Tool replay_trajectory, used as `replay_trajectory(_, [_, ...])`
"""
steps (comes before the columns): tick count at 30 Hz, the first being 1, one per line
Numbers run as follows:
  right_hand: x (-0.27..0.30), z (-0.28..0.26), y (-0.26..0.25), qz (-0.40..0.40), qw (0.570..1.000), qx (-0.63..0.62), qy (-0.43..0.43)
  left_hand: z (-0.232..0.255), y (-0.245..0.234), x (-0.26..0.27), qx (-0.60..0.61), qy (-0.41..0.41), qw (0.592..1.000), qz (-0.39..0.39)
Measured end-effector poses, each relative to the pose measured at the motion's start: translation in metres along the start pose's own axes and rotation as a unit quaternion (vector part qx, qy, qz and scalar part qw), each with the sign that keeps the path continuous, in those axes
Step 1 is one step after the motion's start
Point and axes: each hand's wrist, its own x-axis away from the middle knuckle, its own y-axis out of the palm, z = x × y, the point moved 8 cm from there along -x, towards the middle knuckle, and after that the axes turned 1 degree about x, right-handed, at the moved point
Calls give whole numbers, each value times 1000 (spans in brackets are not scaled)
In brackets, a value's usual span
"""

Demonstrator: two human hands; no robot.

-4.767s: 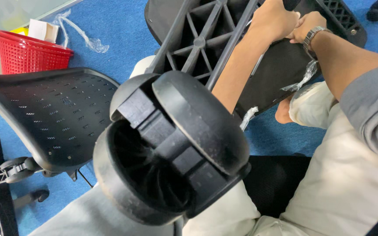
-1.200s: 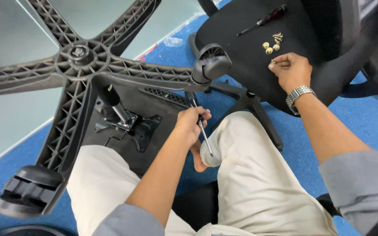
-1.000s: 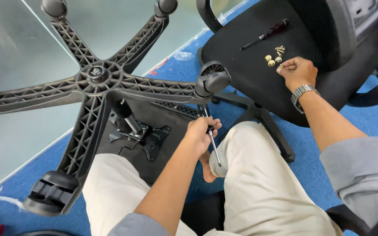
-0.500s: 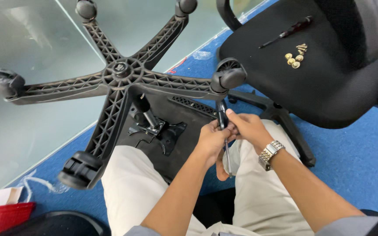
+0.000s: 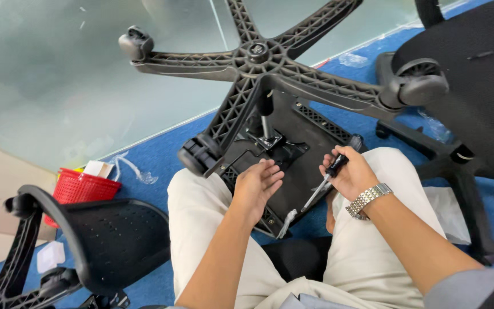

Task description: The person assembles an office chair by attaching the base with casters to the seat using a screwdriver. They align the components, insert the central stem, and tighten the fasteners to secure the base to the seat.

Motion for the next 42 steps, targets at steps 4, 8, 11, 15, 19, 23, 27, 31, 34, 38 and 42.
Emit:
replay_trajectory(4, [-23, 43, 21, -11, 996, 66, 58, 1, -24, -12, -69, 20, 997, 2])
replay_trajectory(8, [-59, 92, 24, -30, 972, 206, 112, -23, -45, -30, -182, -3, 983, 12])
replay_trajectory(11, [-96, 125, 13, -10, 938, 324, 121, -39, -76, -47, -200, -17, 979, 32])
replay_trajectory(15, [-139, 163, 3, 12, 893, 434, 122, -57, -127, -59, -137, -60, 984, 94])
replay_trajectory(19, [-159, 178, -4, 46, 866, 475, 147, -56, -134, -70, -79, -50, 992, 87])
replay_trajectory(23, [-170, 198, 2, 25, 848, 510, 143, -51, -128, -68, -19, -14, 998, 62])
replay_trajectory(27, [-180, 224, 23, -24, 847, 510, 146, -59, -134, -66, -44, -48, 994, 93])
replay_trajectory(31, [-172, 257, 34, -71, 854, 487, 168, -63, -150, -65, -68, -22, 988, 139])
replay_trajectory(34, [-177, 248, 44, -97, 866, 465, 154, -48, -138, -71, 82, 61, 990, 98])
replay_trajectory(38, [-179, 194, 64, -120, 903, 400, 100, 4, -95, -74, 279, 25, 955, -94])
replay_trajectory(42, [-175, 78, 92, -90, 971, 220, 11, 88, -62, -53, 299, 17, 932, -205])
